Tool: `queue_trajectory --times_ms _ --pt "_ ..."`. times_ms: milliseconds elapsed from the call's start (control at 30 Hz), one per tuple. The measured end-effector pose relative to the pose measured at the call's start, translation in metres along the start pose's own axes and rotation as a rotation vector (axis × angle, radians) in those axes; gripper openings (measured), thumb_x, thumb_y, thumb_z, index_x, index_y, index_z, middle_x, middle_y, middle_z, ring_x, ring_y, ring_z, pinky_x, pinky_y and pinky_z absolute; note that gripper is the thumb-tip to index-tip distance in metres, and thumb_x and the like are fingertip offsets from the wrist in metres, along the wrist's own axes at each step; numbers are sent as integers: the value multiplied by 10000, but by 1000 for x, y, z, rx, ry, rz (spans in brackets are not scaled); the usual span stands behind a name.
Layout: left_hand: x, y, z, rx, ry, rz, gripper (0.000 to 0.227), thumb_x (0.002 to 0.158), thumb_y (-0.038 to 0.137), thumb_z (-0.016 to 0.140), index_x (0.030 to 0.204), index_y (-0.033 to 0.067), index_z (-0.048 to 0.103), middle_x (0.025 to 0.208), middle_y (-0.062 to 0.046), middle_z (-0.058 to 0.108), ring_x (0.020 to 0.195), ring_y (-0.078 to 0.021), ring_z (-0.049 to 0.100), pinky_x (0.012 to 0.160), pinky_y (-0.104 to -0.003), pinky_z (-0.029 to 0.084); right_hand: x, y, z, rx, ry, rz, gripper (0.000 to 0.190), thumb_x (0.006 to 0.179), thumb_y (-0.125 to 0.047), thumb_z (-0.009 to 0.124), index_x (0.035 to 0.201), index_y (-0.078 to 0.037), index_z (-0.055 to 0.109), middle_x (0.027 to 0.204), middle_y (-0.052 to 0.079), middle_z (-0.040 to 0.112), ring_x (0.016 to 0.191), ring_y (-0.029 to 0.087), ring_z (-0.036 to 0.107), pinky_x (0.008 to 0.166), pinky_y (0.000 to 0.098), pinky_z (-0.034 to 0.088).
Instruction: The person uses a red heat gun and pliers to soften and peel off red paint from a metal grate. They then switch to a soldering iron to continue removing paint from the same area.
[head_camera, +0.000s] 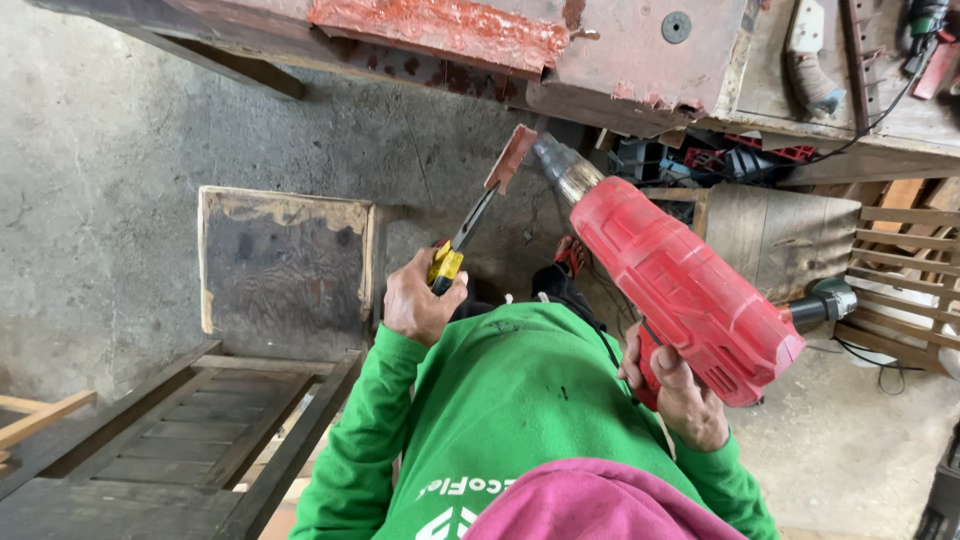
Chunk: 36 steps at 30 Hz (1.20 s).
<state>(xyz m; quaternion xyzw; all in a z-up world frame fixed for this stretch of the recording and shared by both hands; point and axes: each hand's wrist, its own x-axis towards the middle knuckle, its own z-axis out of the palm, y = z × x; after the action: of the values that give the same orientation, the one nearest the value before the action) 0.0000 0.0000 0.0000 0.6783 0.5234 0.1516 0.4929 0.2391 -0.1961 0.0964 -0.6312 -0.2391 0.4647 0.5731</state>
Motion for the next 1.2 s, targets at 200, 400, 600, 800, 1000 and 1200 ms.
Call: queue_trajectory --times_ms 200,400,600,800,1000,1200 --pt "1 1 1 -8 12 49 416 833 231 764 1164 -6 679 945 -151 759 886 -266 752 832 -383 578 -4 6 -10 20 12 69 710 880 -635 696 1226 -37 534 841 57 564 599 106 512 631 326 523" --pt "2 4 5 -20 16 70 405 838 213 764 1168 -5 678 942 -142 758 879 -248 745 837 -366 581 -9 19 -14 3 -59 61 658 960 -597 679 1193 13 598 857 53 549 638 106 516 689 342 533" --pt "0 7 4 -33 17 85 340 846 203 757 1110 -1 689 936 -132 761 876 -232 753 848 -360 582 -7 12 -8 31 -47 92 651 943 -577 680 1226 -2 565 885 52 558 634 102 516 689 352 546" --pt "-1 10 2 -22 18 70 270 847 199 757 1040 21 696 890 -131 744 819 -248 740 803 -364 581 -4 9 -7 -24 -61 110 669 932 -637 667 1062 15 589 729 29 519 635 110 513 704 344 539" --pt "-1 9 0 32 52 99 280 843 204 764 1054 35 693 909 -137 731 821 -254 731 769 -382 574 -4 6 -7 -71 -54 114 710 898 -691 649 993 10 588 658 19 508 615 115 496 700 336 536" --pt "0 5 2 41 71 113 297 841 213 771 1061 31 686 908 -145 723 818 -264 729 763 -390 576 -4 5 -7 -73 -60 128 714 895 -695 649 989 10 587 645 16 506 615 116 492 699 335 526"
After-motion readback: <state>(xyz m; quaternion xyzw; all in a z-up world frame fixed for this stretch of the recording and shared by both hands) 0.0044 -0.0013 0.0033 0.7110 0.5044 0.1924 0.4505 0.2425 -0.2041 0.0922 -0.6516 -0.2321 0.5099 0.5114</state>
